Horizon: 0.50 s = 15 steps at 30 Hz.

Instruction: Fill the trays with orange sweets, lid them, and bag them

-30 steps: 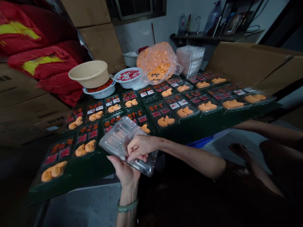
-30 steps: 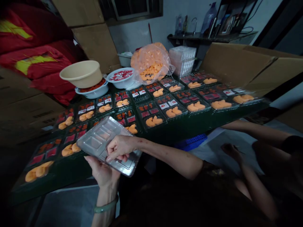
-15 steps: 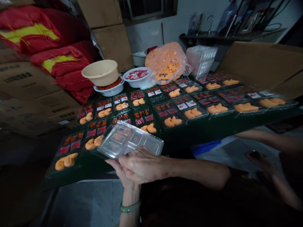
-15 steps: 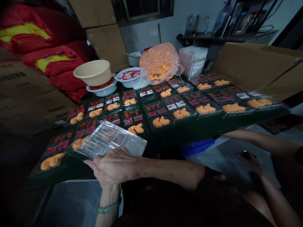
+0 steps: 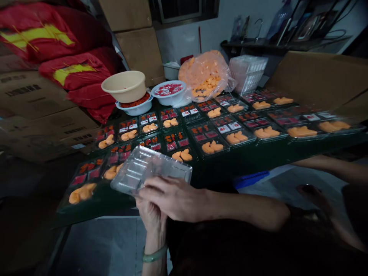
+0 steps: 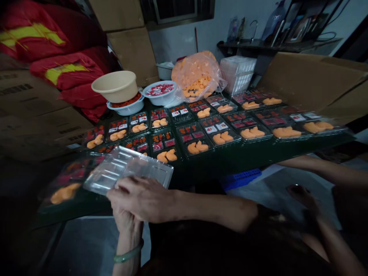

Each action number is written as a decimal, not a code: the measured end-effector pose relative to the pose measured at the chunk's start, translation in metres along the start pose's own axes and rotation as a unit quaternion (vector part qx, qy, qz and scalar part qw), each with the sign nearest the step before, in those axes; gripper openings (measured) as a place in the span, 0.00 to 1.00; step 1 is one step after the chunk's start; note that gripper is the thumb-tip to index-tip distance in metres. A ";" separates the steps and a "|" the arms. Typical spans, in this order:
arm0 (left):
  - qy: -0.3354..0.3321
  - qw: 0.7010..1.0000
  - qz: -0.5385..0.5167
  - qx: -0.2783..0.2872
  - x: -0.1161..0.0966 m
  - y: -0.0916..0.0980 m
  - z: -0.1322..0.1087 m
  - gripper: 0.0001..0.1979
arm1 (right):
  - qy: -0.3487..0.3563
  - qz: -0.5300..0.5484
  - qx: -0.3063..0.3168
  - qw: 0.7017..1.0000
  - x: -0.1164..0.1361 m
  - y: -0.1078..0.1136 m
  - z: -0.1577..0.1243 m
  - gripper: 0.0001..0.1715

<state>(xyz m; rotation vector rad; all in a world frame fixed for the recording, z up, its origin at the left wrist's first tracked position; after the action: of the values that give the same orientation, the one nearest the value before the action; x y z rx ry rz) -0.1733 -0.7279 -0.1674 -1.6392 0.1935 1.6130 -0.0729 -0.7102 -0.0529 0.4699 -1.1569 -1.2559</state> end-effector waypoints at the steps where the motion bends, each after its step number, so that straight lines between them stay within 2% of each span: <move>1: -0.003 1.000 -0.013 -0.019 -0.006 0.001 0.002 0.12 | -0.026 0.025 -0.037 0.999 -0.011 0.014 0.002 0.17; 3: -0.003 0.998 -0.032 -0.050 -0.018 0.003 0.008 0.16 | -0.124 0.082 -0.140 0.979 -0.049 0.045 0.003 0.21; 4: -0.010 0.997 -0.037 -0.060 -0.024 0.005 0.011 0.18 | -0.183 0.116 -0.189 0.958 -0.075 0.056 0.000 0.24; 6: -0.030 0.997 -0.035 -0.069 -0.035 0.012 0.016 0.20 | -0.278 0.182 -0.232 0.914 -0.126 0.062 -0.008 0.34; 8: -0.053 0.995 -0.030 -0.074 -0.044 0.022 0.021 0.20 | -0.357 0.196 -0.200 0.891 -0.174 0.047 -0.013 0.39; 11: -0.067 0.994 -0.027 -0.083 -0.051 0.033 0.023 0.20 | -0.465 0.069 -0.116 0.875 -0.224 0.022 -0.024 0.35; 13: -0.065 0.994 -0.026 -0.085 -0.052 0.035 0.022 0.19 | -0.497 -0.004 -0.081 0.864 -0.240 0.013 -0.028 0.32; 15: -0.058 0.995 -0.025 -0.083 -0.050 0.035 0.021 0.19 | -0.507 -0.037 -0.069 0.858 -0.244 0.010 -0.028 0.29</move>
<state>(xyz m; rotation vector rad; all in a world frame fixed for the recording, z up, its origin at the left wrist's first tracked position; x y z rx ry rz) -0.2201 -0.7588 -0.1348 -1.6527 -0.0426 1.7178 -0.0160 -0.4951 -0.1576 -0.3414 -1.9020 -1.7003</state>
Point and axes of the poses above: each hand's wrist, its own z-axis towards the middle knuckle, its own y-axis out of the back of the hand, x = y × z, the point moved 8 cm from there along z, towards the middle knuckle, and after that the axes turned 4 degrees about -y, right-handed, at the moved point
